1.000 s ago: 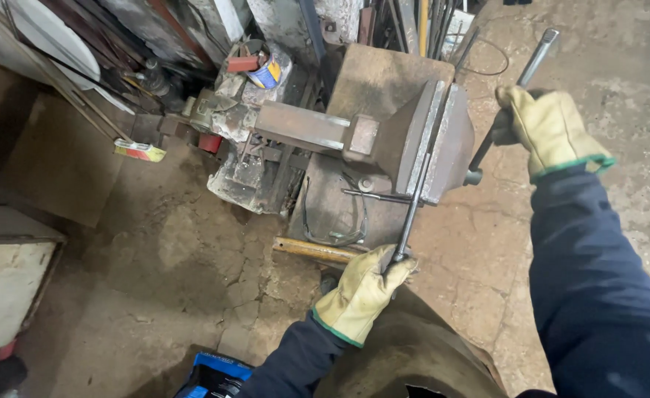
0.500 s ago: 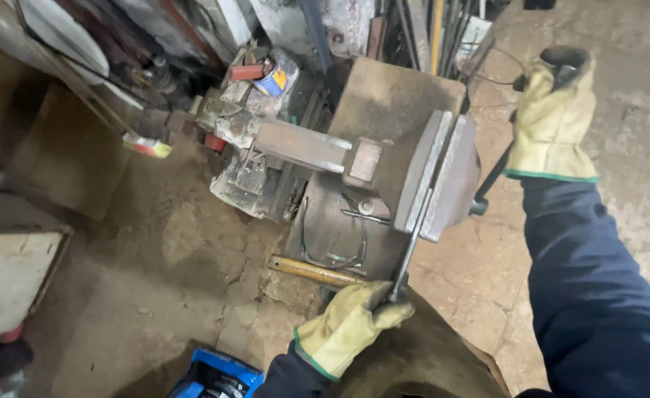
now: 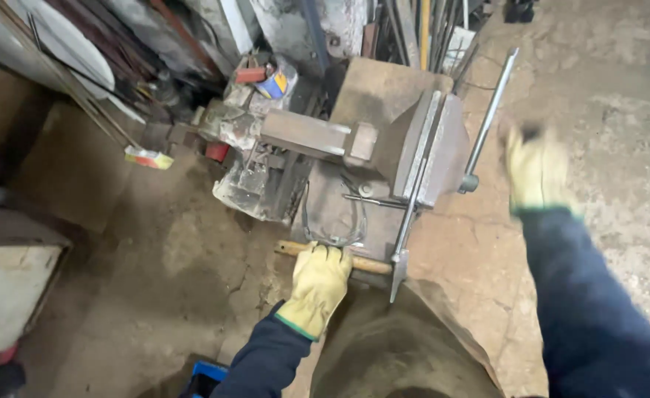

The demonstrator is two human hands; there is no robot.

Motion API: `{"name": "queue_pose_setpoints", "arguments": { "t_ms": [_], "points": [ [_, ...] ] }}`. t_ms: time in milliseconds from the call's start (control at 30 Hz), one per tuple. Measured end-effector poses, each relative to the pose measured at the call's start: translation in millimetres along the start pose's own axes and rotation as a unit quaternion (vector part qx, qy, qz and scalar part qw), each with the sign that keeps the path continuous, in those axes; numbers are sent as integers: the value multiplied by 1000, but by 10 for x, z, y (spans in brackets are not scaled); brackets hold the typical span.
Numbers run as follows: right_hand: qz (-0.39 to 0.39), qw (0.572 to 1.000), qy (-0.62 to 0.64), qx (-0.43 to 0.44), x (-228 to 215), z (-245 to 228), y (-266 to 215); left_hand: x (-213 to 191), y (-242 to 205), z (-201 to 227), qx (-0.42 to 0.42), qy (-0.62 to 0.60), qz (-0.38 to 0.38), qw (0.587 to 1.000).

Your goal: The person picks up two metal rods and a hammer, then moves to a bench vise. They secure one rod in the vise and repeatedly strike it with the hammer to straighten or shape it. The person adjusts the rod's position in the vise and continues hammering until the clip ends.

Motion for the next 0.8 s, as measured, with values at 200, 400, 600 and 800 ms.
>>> {"name": "queue_pose_setpoints", "arguments": {
  "t_ms": [200,400,600,800],
  "points": [
    [-584,802,-18,123,992,-671,-1990,-16,-55,61,50,30,103,993],
    [-525,847,-47,76,1268,-1003,-2467,30,-82,107,94,48,136,985],
    [-399,907,70,113,522,-1259,-2649,-698,-530,345,79,-87,90,989],
    [-416,907,61,32,86,-1389,-2180,-398,-747,201,-70,-434,-212,873]
  ]
}}
Point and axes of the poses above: each hand's wrist, its own y-axis towards the middle knuckle, its own x-axis out of the palm, z = x × y, the point moved 4 cm from there along y, towards the middle knuckle, and after that the axes turned 11 degrees about -z, right-handed, at the moved point
